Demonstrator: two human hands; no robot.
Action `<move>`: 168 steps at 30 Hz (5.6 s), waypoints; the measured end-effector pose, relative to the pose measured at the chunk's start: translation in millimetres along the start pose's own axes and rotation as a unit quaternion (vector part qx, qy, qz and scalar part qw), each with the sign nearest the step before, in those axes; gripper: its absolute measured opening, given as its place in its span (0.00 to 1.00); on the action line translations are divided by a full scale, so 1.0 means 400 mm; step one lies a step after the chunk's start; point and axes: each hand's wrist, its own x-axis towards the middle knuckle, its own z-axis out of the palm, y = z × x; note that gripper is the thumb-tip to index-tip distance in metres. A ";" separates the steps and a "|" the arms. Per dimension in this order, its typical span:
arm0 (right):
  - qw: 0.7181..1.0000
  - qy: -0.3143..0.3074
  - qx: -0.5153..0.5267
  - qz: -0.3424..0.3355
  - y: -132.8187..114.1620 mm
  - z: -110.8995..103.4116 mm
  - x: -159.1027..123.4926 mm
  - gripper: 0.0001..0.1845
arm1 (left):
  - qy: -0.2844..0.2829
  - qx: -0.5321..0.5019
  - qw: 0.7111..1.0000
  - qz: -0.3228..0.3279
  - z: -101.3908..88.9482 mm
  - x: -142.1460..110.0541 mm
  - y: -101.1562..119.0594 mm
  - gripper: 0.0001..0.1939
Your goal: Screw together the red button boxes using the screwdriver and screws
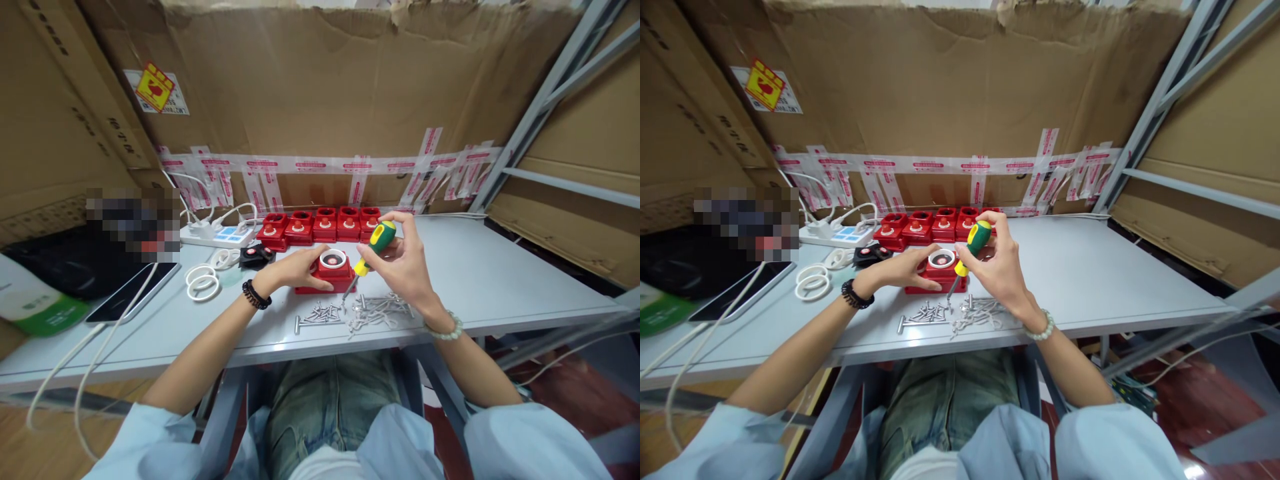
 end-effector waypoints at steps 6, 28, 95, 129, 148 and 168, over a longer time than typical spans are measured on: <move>1.000 0.000 0.022 -0.004 0.002 0.003 0.009 0.27 | 0.003 0.005 1.000 0.005 0.004 0.001 -0.008 0.36; 0.998 0.036 0.025 -0.036 -0.016 -0.008 0.044 0.26 | 0.001 0.012 1.000 -0.002 0.008 0.005 -0.016 0.40; 0.966 -0.222 -0.050 -0.123 -0.030 0.006 0.115 0.27 | -0.005 0.029 1.000 -0.009 0.008 0.005 -0.013 0.41; 0.971 -0.071 -0.178 -0.143 -0.014 0.025 0.108 0.22 | -0.001 0.025 1.000 -0.010 0.005 0.002 -0.009 0.41; 0.973 -0.203 -0.012 -0.106 -0.007 -0.002 0.118 0.29 | -0.001 0.020 1.000 -0.014 0.005 0.004 -0.008 0.41; 0.976 -0.055 -0.170 -0.123 -0.014 0.016 0.113 0.18 | 0.006 0.011 1.000 -0.008 0.008 0.004 -0.011 0.40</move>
